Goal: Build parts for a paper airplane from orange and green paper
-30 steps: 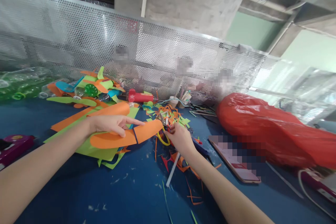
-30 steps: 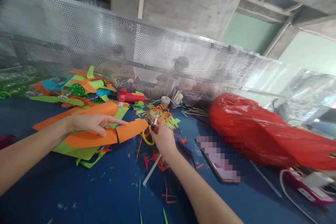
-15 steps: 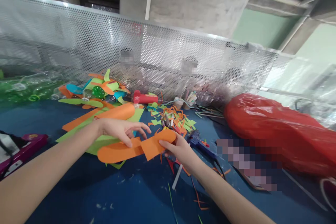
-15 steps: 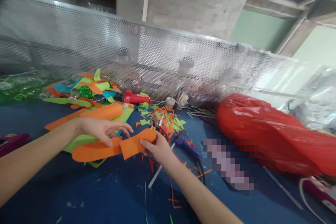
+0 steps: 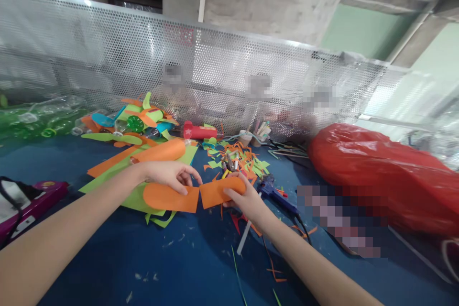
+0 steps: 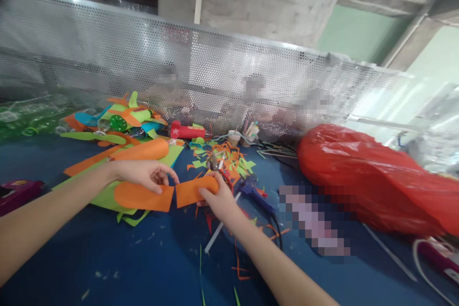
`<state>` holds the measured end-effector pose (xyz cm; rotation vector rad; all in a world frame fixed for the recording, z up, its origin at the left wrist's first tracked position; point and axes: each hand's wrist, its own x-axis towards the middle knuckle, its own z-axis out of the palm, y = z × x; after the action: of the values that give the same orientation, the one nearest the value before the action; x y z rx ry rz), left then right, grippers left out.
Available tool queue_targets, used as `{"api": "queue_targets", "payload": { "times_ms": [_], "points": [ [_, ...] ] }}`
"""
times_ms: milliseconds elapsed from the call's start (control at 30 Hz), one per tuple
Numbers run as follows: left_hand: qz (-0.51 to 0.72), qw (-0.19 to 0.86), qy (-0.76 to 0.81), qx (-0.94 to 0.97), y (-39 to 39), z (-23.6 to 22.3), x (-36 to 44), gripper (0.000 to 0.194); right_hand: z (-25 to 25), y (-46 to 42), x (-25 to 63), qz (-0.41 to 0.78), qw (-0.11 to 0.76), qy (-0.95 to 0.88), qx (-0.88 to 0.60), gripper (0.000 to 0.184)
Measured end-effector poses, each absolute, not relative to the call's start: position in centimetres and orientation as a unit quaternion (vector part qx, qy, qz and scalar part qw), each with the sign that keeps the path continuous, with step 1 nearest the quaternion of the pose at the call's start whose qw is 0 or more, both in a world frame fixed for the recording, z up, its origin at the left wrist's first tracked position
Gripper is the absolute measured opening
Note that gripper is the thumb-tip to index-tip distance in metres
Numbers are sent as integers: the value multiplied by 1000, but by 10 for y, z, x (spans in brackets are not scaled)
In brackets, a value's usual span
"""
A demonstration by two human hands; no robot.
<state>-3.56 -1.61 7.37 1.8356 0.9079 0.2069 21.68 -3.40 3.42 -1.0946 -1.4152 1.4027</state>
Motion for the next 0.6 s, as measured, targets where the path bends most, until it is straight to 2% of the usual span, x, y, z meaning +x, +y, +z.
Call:
{"api": "queue_targets", "payload": {
  "times_ms": [100, 167, 333, 433, 600],
  "points": [
    [80, 493, 392, 773, -17, 74, -35, 34, 34, -32, 218, 564, 410, -569, -436, 41],
    [93, 487, 402, 770, -16, 72, -34, 36, 34, -32, 218, 569, 389, -584, -429, 37],
    [130, 521, 393, 746, -15, 64, -30, 48, 34, -33, 219, 553, 349, -625, -428, 36],
    [135, 547, 384, 731, -15, 60, -25, 53, 33, -34, 218, 544, 297, -669, -411, 36],
    [141, 553, 375, 731, -19, 53, -12, 78, 31, -41, 214, 551, 220, -705, -389, 48]
  ]
}}
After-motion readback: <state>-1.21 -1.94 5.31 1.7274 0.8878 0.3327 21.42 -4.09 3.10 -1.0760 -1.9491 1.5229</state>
